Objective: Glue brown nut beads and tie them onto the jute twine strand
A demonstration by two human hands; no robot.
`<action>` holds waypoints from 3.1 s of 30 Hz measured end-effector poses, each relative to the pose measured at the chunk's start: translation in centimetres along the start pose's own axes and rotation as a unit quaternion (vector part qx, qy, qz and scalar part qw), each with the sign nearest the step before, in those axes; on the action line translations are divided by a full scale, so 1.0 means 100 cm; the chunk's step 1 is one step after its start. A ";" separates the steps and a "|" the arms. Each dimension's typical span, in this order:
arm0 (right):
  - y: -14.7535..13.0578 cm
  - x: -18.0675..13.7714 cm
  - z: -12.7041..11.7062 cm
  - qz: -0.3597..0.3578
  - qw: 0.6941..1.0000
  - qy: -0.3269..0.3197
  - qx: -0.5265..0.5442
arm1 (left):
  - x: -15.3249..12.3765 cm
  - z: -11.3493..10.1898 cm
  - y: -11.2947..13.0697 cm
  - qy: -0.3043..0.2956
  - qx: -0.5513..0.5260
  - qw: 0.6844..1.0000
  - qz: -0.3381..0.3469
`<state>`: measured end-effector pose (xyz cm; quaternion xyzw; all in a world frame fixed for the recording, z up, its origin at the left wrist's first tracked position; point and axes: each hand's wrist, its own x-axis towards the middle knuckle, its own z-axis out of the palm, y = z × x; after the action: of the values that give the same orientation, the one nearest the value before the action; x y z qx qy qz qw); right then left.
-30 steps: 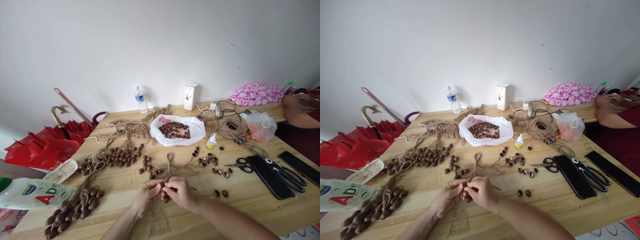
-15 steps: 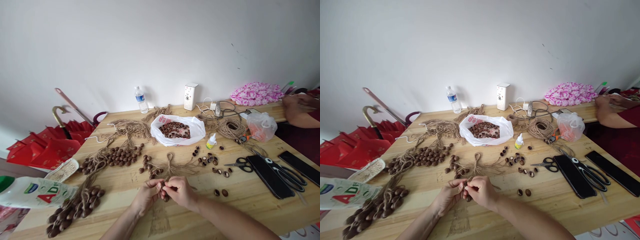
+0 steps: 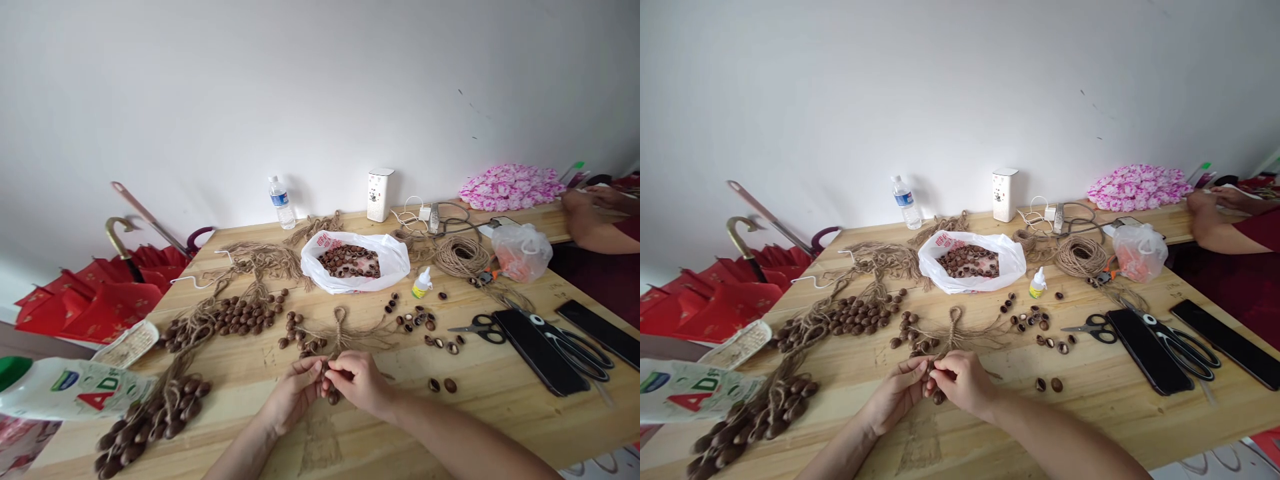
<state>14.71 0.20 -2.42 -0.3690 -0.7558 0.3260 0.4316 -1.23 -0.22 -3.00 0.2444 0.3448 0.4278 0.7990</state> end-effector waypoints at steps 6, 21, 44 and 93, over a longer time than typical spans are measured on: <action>0.000 -0.004 -0.009 -0.045 0.998 0.034 -0.013 | 0.001 0.000 0.007 -0.046 -0.040 0.998 -0.018; 0.005 -0.003 -0.017 0.013 0.993 0.101 -0.054 | 0.000 0.001 0.011 -0.009 -0.083 0.996 -0.030; 0.005 -0.003 -0.017 0.013 0.996 0.073 -0.054 | -0.004 0.003 0.013 -0.026 -0.085 0.996 -0.018; 0.006 -0.003 -0.016 0.020 0.998 0.048 -0.045 | -0.006 0.004 0.013 0.001 -0.088 0.996 -0.009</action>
<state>16.42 0.53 -2.33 -0.4184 -0.7406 0.2823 0.4436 -1.79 -0.15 -1.64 0.1697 0.3084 0.4499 0.8208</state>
